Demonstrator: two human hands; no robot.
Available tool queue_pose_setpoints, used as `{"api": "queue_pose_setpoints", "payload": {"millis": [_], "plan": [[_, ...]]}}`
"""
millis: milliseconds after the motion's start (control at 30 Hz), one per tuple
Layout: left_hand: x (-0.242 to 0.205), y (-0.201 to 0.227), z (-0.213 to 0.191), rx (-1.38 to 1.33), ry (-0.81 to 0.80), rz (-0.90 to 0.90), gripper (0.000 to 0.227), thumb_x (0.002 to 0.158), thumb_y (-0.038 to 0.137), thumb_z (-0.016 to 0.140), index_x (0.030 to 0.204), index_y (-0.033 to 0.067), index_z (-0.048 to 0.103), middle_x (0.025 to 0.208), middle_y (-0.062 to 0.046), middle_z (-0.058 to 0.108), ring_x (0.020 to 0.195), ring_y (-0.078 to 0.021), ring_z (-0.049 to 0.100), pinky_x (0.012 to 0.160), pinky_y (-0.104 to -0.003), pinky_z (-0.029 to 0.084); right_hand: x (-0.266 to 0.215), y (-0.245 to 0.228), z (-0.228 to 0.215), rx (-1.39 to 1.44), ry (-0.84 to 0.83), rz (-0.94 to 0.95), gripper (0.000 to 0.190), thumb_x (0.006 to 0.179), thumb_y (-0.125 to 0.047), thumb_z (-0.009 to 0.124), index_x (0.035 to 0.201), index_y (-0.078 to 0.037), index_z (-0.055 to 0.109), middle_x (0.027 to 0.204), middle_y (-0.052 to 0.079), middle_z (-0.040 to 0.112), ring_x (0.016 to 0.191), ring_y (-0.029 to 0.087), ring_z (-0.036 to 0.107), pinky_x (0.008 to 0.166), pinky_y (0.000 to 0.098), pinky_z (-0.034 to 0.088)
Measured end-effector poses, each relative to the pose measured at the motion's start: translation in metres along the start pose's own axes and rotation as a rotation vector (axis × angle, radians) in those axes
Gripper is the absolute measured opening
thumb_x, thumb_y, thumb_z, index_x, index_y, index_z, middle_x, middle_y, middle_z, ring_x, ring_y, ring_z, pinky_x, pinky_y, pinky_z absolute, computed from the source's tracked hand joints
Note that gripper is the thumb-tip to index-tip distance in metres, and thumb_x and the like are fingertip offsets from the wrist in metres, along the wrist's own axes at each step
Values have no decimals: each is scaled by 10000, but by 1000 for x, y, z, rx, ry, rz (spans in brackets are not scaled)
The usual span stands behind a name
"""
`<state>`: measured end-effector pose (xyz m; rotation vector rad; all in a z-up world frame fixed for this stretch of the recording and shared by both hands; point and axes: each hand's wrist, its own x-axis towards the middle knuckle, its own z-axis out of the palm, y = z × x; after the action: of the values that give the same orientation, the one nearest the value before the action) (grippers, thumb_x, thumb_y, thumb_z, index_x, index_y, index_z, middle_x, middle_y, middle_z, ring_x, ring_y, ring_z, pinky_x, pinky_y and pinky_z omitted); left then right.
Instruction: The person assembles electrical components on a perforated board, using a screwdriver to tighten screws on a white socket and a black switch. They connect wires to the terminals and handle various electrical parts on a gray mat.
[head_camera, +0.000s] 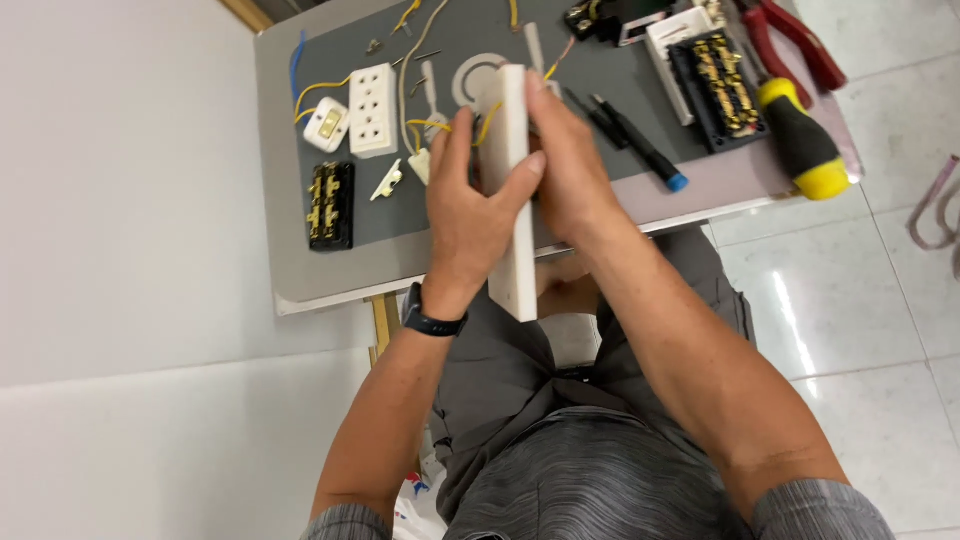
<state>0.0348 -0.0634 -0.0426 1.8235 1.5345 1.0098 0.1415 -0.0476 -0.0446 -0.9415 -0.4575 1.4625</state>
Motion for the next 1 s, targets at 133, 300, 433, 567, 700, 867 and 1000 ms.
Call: {"api": "queue_pose_setpoints", "payload": {"millis": [133, 300, 433, 567, 700, 867, 1000], "plan": [[-7, -9, 7, 49, 95, 158, 808, 773, 469, 671, 1392, 26, 399, 1300, -151, 477, 1245, -304, 497, 1010, -423, 463, 0, -14, 18, -174, 281, 153, 403, 751, -435, 591, 1018, -179, 753, 854, 32, 715, 751, 134, 651, 664, 293, 542], [-5, -12, 7, 74, 72, 244, 842, 808, 508, 640, 1422, 32, 313, 1282, -177, 486, 1184, -314, 547, 967, -459, 517, 21, 9, -1, 153, 106, 95, 287, 791, -269, 614, 976, -92, 743, 901, 108, 738, 804, 239, 696, 735, 347, 559], [-15, -21, 8, 105, 82, 332, 807, 957, 481, 561, 1518, 67, 153, 1508, -173, 434, 1360, -320, 513, 1071, -439, 489, 25, 16, -3, 397, 33, 136, 287, 845, -297, 571, 924, -70, 727, 863, 117, 709, 790, 282, 666, 714, 397, 527], [-21, -51, -2, 138, 334, 472, 600, 984, 278, 637, 1437, 1, 358, 1324, -152, 585, 1198, -273, 592, 1072, -399, 476, 40, 22, -15, 451, 109, 86, 306, 866, -332, 603, 687, -84, 614, 708, 99, 649, 672, 260, 625, 626, 387, 495], [-3, -67, -25, 232, 252, 84, 486, 1001, 340, 400, 1296, -32, 503, 1122, -173, 635, 1065, -327, 600, 903, -449, 473, 42, 21, -22, 433, 110, 60, 238, 836, -236, 582, 709, -41, 632, 737, 123, 656, 687, 266, 630, 611, 370, 486], [27, -35, -34, 395, -61, -329, 845, 842, 632, 464, 1385, -15, 452, 1328, -200, 569, 1245, -384, 506, 959, -513, 410, 38, 20, -16, 374, 190, -12, 213, 836, -187, 580, 669, -57, 607, 701, 113, 641, 678, 266, 631, 614, 366, 488], [47, -33, -23, 428, -100, -351, 354, 769, 370, 579, 963, 75, 552, 924, -133, 698, 903, -390, 638, 715, -512, 488, 36, 19, -14, 383, 303, -42, 159, 768, -110, 629, 627, -41, 607, 636, 107, 622, 608, 249, 609, 566, 361, 493]]}}
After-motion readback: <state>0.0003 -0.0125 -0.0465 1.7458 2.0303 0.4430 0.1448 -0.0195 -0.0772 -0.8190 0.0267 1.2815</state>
